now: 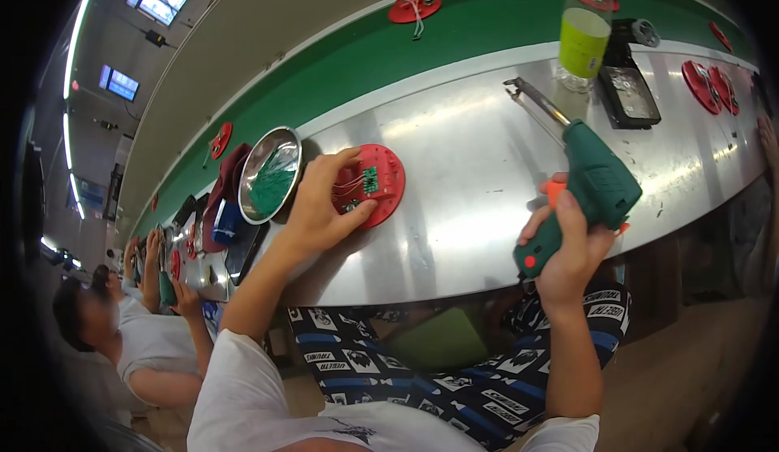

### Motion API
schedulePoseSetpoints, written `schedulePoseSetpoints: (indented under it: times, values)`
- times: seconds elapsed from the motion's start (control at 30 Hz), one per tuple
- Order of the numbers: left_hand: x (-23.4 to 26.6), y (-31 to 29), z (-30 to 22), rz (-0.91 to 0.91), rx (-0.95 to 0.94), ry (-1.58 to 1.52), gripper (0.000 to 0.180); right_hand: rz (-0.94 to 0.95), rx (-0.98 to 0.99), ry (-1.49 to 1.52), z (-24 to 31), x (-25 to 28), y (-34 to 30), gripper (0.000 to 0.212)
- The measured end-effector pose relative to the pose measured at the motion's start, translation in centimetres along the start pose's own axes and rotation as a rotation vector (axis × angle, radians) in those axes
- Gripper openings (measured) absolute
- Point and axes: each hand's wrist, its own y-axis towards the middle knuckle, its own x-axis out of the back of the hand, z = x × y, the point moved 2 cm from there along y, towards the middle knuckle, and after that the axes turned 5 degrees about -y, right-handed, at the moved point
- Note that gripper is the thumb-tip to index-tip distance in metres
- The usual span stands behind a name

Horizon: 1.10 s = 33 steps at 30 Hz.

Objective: Soldering wires and components onto small circuit boards mounted on red plastic housings on an assembly line.

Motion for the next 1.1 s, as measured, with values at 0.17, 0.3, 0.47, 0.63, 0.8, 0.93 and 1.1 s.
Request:
schedulePoseSetpoints:
  times: [0.17, 0.3, 0.47, 0.63, 0.8, 0.93, 1.1]
  values:
    - [0.4, 9.5, 4.6, -0.129, -0.188, 0.395, 0.062, -0.023, -0.036, 0.026, 0.6, -0.1, 0.2, 0.028]
    - [-0.8, 20.3, 11.9, -0.289, -0.081, 0.541, 0.054, -0.087, -0.042, 0.061, 0.5, -0.6, 0.8, 0.027]
    - [-7.6, 31.2, 13.3, -0.155, 0.095, 0.445, 0.052, -0.123, -0.038, 0.083, 0.0, 0.2, 0.9, 0.029]
    - [-12.1, 35.4, 12.4, 0.036, 0.256, 0.422, 0.053, -0.083, -0.074, 0.182, -0.1, 0.6, 0.7, 0.032]
    - [-9.9, 35.6, 10.6, -0.036, 0.103, 0.278, 0.032, -0.057, -0.069, 0.193, 0.8, 1.0, 0.6, 0.029]
    - [-7.3, 31.5, 9.9, -0.034, 0.069, 0.001, 0.026, -0.056, -0.099, 0.200, 0.6, 0.6, 0.5, 0.029]
    - [-2.5, 21.3, 6.3, -0.103, 0.054, -0.320, 0.053, -0.063, -0.044, 0.204, 1.2, 0.6, 0.3, 0.029]
